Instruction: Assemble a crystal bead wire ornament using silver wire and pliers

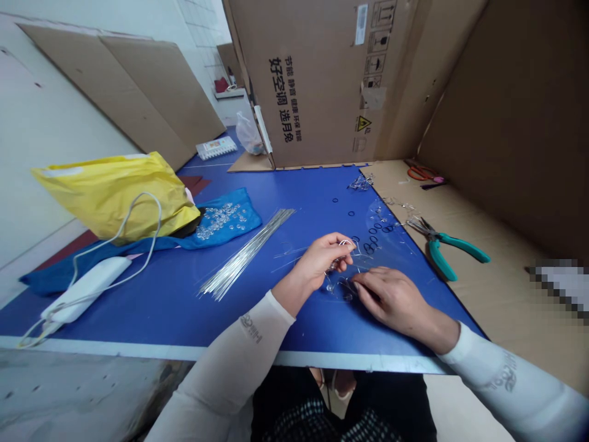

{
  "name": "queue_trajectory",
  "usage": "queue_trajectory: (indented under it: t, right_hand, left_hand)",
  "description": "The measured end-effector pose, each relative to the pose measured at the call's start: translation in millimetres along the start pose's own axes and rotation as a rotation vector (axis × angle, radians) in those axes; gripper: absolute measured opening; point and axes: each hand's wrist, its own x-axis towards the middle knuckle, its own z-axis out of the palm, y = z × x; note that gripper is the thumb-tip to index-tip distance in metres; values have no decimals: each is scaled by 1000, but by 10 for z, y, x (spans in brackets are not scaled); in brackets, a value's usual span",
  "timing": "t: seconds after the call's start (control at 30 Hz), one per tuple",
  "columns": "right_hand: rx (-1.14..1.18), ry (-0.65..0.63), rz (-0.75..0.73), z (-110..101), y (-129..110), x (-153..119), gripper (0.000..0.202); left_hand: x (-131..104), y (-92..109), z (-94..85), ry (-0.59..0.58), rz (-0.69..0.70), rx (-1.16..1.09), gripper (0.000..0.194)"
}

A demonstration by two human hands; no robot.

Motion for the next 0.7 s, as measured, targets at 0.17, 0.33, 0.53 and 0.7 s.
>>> queue_trajectory:
  t: [0.17, 0.33, 0.53, 0.7]
  right_hand:
    - [4, -5, 2, 5, 5, -5, 21]
    - [10, 3, -1, -1, 1, -4, 19]
    - [17, 18, 17, -11, 2, -1, 19]
    - [51, 45, 32, -24, -9, 10, 18]
  left_hand:
    - [14, -21, -14, -5, -2, 3, 5]
    - [18, -28, -19, -7, -5, 0, 5]
    - [13, -17, -11, -10, -7, 2, 5]
    - [6, -8, -6, -18, -5, -2, 5]
